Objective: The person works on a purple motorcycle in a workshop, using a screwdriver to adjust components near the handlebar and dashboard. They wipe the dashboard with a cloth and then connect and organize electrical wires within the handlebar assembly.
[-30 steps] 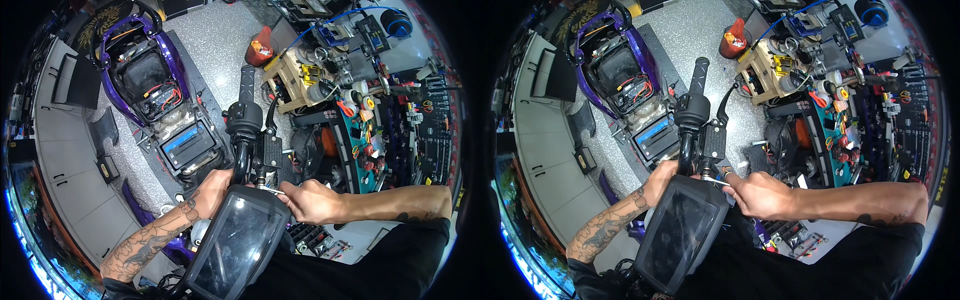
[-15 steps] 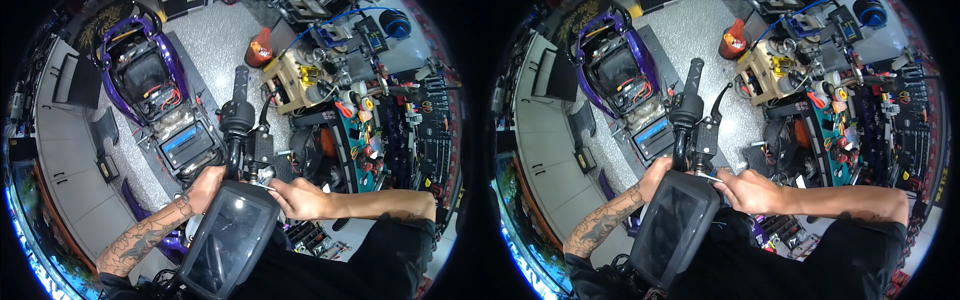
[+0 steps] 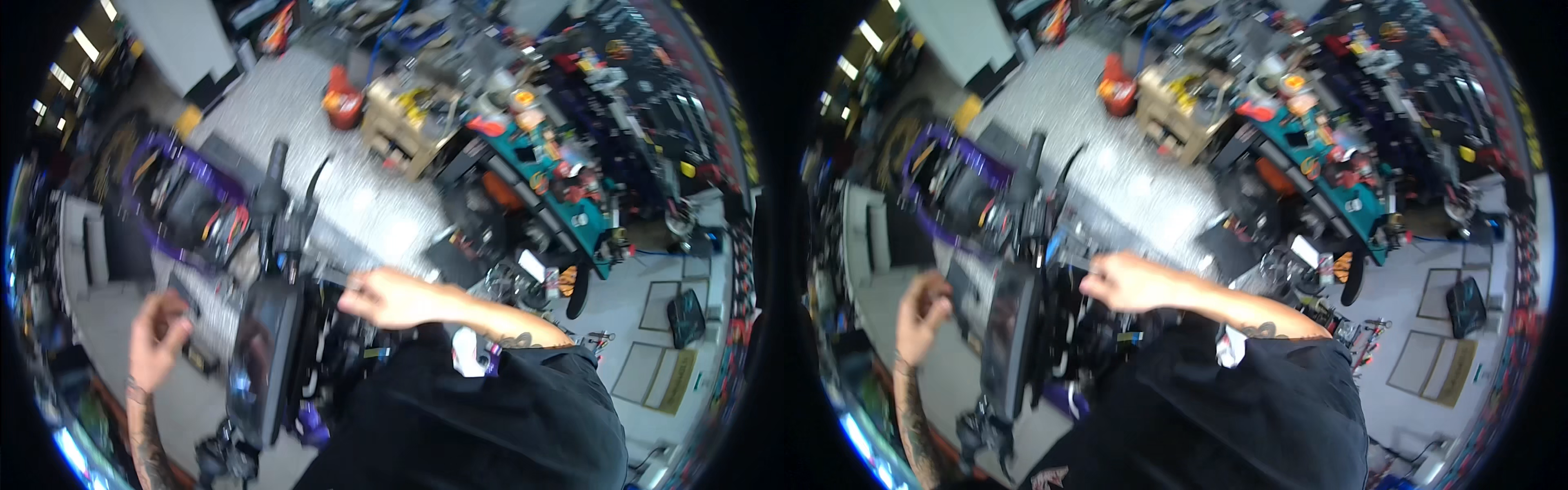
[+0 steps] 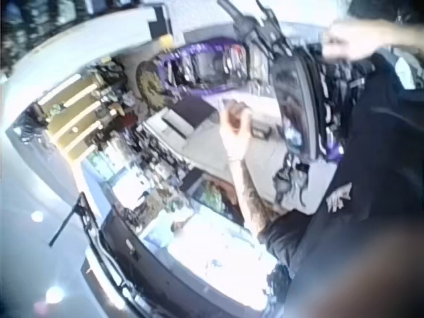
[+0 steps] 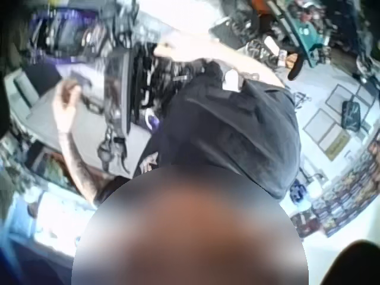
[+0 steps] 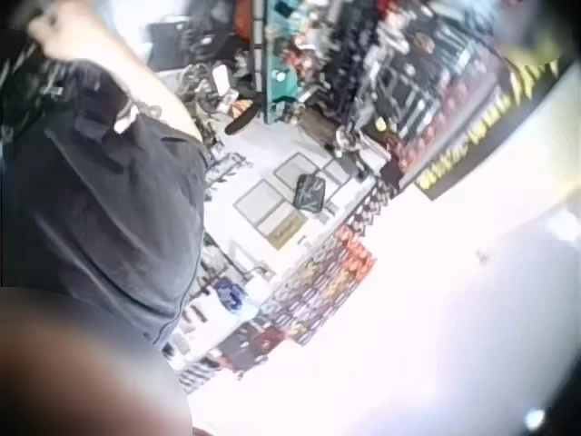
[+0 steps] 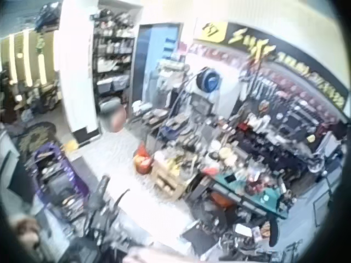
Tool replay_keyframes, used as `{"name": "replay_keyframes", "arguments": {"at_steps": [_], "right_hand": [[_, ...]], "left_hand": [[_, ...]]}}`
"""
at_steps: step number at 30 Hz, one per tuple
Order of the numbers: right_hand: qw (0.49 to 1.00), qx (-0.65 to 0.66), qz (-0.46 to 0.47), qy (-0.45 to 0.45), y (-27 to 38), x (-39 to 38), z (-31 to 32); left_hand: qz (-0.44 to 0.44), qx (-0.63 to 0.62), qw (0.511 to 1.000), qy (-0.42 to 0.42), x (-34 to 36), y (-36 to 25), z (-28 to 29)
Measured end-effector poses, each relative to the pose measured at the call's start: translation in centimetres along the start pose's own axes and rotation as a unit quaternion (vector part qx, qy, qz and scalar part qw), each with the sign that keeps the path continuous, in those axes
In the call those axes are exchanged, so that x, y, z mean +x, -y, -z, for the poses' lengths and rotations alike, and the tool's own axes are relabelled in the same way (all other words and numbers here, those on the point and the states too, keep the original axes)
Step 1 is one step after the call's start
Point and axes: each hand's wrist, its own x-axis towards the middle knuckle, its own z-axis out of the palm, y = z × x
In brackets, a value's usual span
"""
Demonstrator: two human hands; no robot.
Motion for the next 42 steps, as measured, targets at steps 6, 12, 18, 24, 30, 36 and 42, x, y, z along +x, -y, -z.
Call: {"name": "replay_keyframes", "arguments": {"at_steps": [6,12,18,24,30,36,42], "right_hand": [[0.973,0.126,-0.102,-0.163,-13.8,-0.6,-7.4],[0.94,0.235,-0.131,-0.21,-29.3,0.0,-17.8],[0.97,0.054,-0.206,-0.119,-36.0,-2.4,-23.7],[0.964,0.11,0.006,-0.242,-28.6,-4.4,-21.3],[0.95,0.256,-0.092,-0.155,-25.4,-10.0,-17.8],[0.782,0.369,-0.164,-0.475,-47.5,-13.1,-4.5],[0.683,0.29,-0.25,-0.622,-70.5,-17.9,17.3]], "left_hand": [[-0.158,0.005,0.97,-0.185,-18.3,-8.7,-3.3],[0.038,-0.111,0.982,0.147,-23.9,-6.3,-14.9],[0.338,-0.255,0.899,0.111,-18.7,11.3,-33.9],[0.126,-0.032,0.991,0.025,-11.9,14.3,-48.2],[-0.052,-0.046,0.997,0.019,-8.6,19.8,-53.8],[0.195,0.008,0.98,-0.041,-9.2,28.8,-55.2],[0.357,0.079,0.919,-0.149,-8.8,27.7,-58.5]]}}
